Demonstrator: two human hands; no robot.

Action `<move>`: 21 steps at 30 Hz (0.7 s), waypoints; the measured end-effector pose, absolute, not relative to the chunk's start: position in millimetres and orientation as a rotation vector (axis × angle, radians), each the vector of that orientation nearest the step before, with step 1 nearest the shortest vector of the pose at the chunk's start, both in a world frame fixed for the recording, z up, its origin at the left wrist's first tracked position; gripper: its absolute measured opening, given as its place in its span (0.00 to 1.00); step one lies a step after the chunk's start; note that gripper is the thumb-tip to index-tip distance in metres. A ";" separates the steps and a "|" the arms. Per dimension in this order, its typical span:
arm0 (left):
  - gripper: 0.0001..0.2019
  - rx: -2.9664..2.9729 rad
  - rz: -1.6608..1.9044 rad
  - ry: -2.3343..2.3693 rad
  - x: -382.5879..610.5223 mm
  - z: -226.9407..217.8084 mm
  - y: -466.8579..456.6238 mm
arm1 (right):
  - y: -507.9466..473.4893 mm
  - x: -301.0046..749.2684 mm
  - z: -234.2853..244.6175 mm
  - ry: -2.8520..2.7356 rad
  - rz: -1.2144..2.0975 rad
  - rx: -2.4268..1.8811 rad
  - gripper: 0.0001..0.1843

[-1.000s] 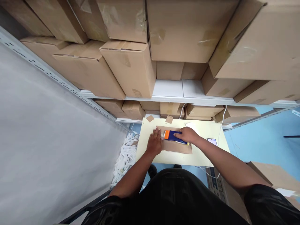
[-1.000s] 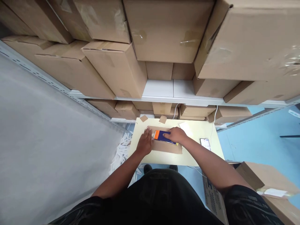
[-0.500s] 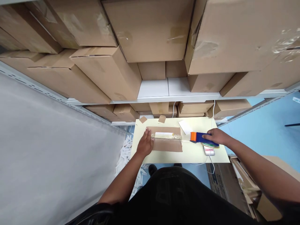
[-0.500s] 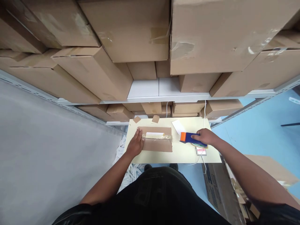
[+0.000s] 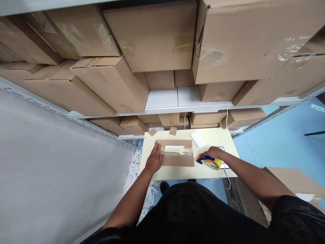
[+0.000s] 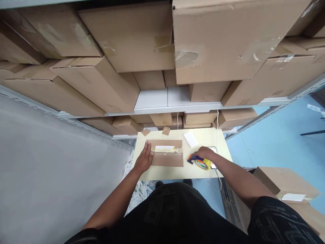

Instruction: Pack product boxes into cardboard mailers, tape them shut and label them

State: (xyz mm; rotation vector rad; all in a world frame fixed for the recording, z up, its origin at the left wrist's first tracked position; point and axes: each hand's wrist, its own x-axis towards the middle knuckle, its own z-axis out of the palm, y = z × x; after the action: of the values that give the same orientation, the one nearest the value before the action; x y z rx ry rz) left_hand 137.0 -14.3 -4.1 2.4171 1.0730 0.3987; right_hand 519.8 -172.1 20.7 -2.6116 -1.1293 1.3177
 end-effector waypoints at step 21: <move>0.27 1.449 0.593 1.095 106.3 -20.6 -16.8 | -231.9 430.4 -36.5 -1.291 0.405 -2.666 0.30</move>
State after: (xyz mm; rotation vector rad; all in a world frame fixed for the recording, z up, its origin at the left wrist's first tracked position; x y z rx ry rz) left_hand 106.3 -16.8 -20.6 1.4486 1.0951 0.5930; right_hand 430.4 -231.9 -36.5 -2.6664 -1.2907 0.4047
